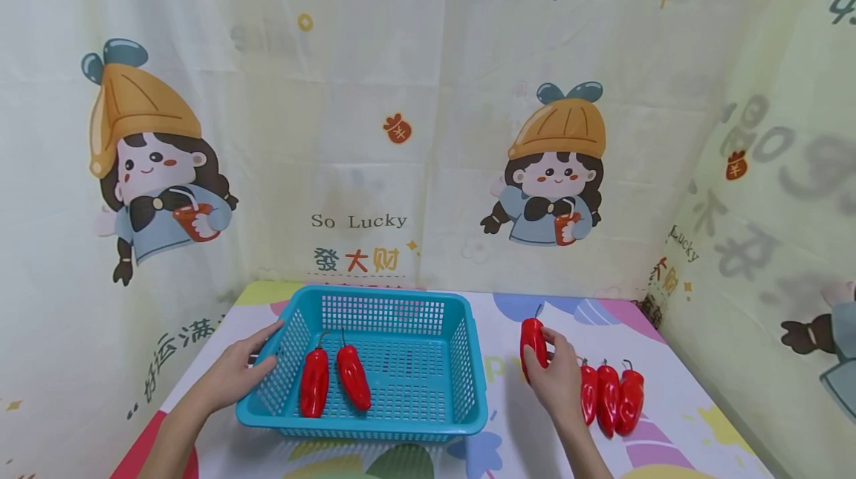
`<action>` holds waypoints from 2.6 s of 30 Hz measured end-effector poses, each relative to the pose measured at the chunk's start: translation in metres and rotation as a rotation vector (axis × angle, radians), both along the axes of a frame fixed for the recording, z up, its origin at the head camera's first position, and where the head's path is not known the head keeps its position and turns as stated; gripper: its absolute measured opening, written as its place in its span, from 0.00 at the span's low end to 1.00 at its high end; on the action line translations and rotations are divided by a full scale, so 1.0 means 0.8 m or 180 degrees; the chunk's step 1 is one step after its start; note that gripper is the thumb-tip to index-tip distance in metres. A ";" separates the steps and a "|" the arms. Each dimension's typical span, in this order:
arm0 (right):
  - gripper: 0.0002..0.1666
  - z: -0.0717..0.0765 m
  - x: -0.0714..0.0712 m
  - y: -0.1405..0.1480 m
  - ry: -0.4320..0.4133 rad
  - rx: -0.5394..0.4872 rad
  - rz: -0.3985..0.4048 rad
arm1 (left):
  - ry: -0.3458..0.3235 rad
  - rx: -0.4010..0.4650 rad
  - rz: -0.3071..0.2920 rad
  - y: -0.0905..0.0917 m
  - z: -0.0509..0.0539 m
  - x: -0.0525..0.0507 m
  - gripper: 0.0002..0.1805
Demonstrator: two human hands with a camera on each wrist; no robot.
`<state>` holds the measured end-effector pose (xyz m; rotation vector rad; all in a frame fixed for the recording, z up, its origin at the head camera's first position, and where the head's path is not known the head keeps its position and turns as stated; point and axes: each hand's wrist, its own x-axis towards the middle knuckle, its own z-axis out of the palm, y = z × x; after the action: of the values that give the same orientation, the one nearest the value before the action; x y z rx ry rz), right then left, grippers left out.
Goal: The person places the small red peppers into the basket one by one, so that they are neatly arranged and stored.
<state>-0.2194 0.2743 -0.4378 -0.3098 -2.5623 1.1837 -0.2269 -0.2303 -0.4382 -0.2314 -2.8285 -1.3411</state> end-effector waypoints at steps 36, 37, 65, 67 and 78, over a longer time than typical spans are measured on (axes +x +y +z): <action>0.46 0.042 0.025 -0.074 0.0549 -0.0131 0.0279 | 0.0002 -0.0004 -0.0020 -0.002 -0.002 -0.002 0.42; 0.46 0.042 0.025 -0.076 0.0558 -0.0137 0.0294 | 0.0000 0.0002 -0.0018 -0.002 -0.002 -0.002 0.42; 0.45 0.031 0.024 -0.134 0.0643 -0.0363 0.0616 | 0.0015 -0.0008 -0.0025 -0.002 -0.002 -0.002 0.41; 0.45 0.029 0.024 -0.137 0.0641 -0.0367 0.0636 | 0.0008 -0.0003 -0.0029 -0.002 -0.001 -0.002 0.40; 0.42 0.022 0.018 -0.156 0.0666 -0.0299 0.0776 | -0.0002 0.0041 -0.0033 -0.001 -0.001 -0.002 0.41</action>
<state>-0.2053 0.1496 -0.4202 0.1065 -2.4156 1.3450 -0.2284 -0.2313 -0.4389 -0.2459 -2.8221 -1.3610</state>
